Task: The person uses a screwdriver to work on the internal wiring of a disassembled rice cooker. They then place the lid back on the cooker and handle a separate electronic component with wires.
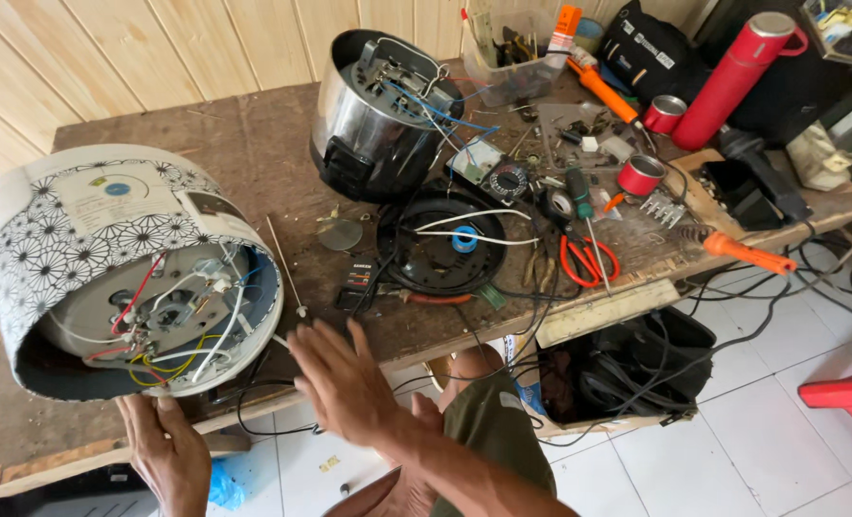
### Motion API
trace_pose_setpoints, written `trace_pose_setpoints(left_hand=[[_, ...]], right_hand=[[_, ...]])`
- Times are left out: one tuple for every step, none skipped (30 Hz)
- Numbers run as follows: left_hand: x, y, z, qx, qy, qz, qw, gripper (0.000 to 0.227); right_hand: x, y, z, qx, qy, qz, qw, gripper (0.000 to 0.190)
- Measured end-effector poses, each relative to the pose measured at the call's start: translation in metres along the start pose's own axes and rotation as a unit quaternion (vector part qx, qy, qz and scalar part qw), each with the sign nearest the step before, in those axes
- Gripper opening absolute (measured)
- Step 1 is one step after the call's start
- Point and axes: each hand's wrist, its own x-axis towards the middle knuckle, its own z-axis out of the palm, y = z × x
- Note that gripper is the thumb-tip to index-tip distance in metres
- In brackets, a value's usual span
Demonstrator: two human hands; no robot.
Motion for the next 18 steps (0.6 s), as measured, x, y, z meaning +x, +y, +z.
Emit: trace_pose_setpoints(left_hand=[[-0.005, -0.002, 0.003, -0.002, -0.001, 0.000, 1.000, 0.042], [-0.011, -0.004, 0.006, -0.004, 0.010, 0.012, 1.000, 0.049], [-0.017, -0.006, 0.009, -0.007, 0.021, 0.023, 0.999, 0.062], [-0.024, -0.014, 0.016, -0.008, 0.022, 0.024, 0.999, 0.062], [-0.033, -0.021, 0.020, 0.015, 0.008, -0.013, 1.000, 0.069], [-0.042, -0.029, 0.024, 0.038, -0.005, -0.049, 0.998, 0.076], [-0.054, -0.029, 0.028, 0.038, -0.003, -0.049, 0.998, 0.076], [-0.066, -0.030, 0.031, 0.031, -0.008, -0.060, 0.998, 0.082], [-0.076, -0.031, 0.033, 0.024, -0.014, -0.070, 0.997, 0.090], [-0.092, -0.029, 0.038, 0.024, -0.012, -0.069, 0.997, 0.090], [-0.109, -0.027, 0.041, 0.037, -0.032, -0.065, 0.997, 0.093], [-0.126, -0.025, 0.045, 0.050, -0.052, -0.062, 0.995, 0.097], [-0.142, -0.023, 0.048, 0.050, -0.049, -0.061, 0.996, 0.097], [-0.158, -0.021, 0.052, 0.086, -0.081, -0.043, 0.992, 0.099], [-0.176, -0.020, 0.054, 0.123, -0.113, -0.026, 0.986, 0.100], [-0.190, -0.023, 0.053, 0.124, -0.111, -0.027, 0.986, 0.100], [-0.199, -0.027, 0.054, 0.124, -0.144, -0.077, 0.979, 0.106], [-0.209, -0.031, 0.055, 0.124, -0.175, -0.127, 0.968, 0.113]], right_hand=[[-0.017, -0.008, -0.005, -0.002, 0.000, 0.001, 1.000, 0.054], [-0.035, -0.017, -0.009, 0.036, 0.028, -0.003, 0.999, 0.045], [-0.052, -0.025, -0.014, 0.073, 0.057, -0.007, 0.996, 0.036], [-0.064, -0.027, -0.024, 0.072, 0.058, -0.007, 0.996, 0.036], [-0.077, -0.030, -0.033, 0.072, 0.009, -0.005, 0.997, 0.034], [-0.090, -0.035, -0.042, 0.072, -0.041, -0.003, 0.997, 0.032], [-0.115, -0.022, -0.025, 0.072, -0.040, -0.004, 0.997, 0.032], [-0.139, -0.009, -0.007, 0.011, -0.138, 0.033, 0.990, 0.054], [-0.163, 0.003, 0.011, -0.049, -0.233, 0.069, 0.969, 0.078], [-0.177, 0.010, 0.011, -0.048, -0.232, 0.068, 0.969, 0.078], [-0.190, 0.017, 0.010, 0.004, -0.299, 0.076, 0.951, 0.066], [-0.204, 0.023, 0.010, 0.056, -0.364, 0.082, 0.926, 0.056], [-0.204, 0.023, 0.015, 0.055, -0.363, 0.079, 0.927, 0.056], [-0.204, 0.023, 0.020, 0.030, -0.333, 0.060, 0.941, 0.044], [-0.206, 0.021, 0.025, 0.007, -0.303, 0.041, 0.952, 0.036], [-0.205, 0.017, 0.018, 0.008, -0.304, 0.038, 0.952, 0.036], [-0.202, 0.013, 0.013, 0.018, -0.323, 0.058, 0.944, 0.033], [-0.200, 0.009, 0.007, 0.029, -0.343, 0.078, 0.936, 0.035]])
